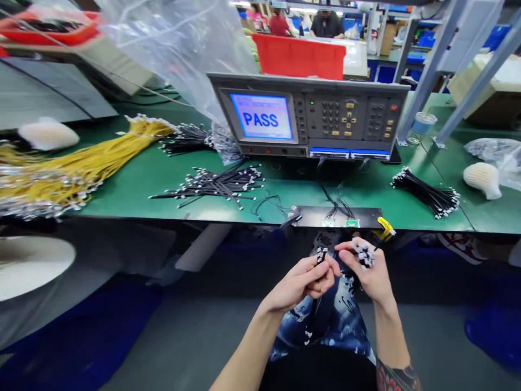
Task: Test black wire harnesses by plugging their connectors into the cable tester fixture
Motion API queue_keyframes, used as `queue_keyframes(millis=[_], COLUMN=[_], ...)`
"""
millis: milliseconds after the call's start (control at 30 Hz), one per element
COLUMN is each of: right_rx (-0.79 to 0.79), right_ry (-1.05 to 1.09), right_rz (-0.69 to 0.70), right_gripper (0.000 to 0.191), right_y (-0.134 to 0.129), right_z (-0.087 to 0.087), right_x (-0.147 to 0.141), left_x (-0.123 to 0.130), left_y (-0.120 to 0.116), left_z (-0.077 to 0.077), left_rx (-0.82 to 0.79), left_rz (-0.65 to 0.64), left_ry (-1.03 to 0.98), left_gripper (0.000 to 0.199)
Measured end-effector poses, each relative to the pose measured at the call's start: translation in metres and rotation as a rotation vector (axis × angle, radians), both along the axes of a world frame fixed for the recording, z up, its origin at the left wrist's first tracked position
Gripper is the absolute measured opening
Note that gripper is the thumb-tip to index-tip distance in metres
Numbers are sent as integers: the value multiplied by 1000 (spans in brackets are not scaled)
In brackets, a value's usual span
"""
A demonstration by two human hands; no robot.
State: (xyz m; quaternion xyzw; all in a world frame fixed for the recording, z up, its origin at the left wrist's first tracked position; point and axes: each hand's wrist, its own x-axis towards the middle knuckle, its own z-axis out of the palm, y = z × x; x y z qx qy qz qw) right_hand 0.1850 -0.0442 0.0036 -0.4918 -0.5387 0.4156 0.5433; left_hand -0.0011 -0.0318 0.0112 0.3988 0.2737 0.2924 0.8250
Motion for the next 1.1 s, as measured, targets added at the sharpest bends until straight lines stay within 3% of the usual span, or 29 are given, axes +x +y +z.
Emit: queue_keyframes(millis=[167, 300, 433, 600, 700, 800, 867, 1000, 1100], right_rx=[-77, -64, -43, -153, -209, -198, -179, -194, -182], right_ry=[98, 163, 234, 280, 395, 579, 621, 488, 400], right_rz=[85, -30, -131, -175, -209, -257, -270, -266, -308], right_gripper=[29, 26, 27, 36, 39, 37, 35, 37, 37], right_y=[0, -1, 5, 6, 8, 16, 24, 37, 41], right_z=[8, -4, -19, -38, -42, -40, -40, -47, -51], right_x=[-16, -16, -15, -23, -27, -24, -20, -14, -16], left_x=[6, 11, 14, 21, 23, 16, 8, -10, -17], left_y=[-1, -1, -1, -3, -4, -3, -1, 4, 8], left_z=[0, -4, -9, -18, -25, -29, -30, -27, -24], left_rx=[27, 24, 14, 259, 325, 278, 271, 197, 38], left_rz=[-43, 0, 143, 309, 304, 254, 301, 532, 586], left_ry=[93, 75, 70, 335, 430, 436, 455, 445, 346], left_gripper=[63, 63, 56, 56, 58, 58, 53, 43, 46])
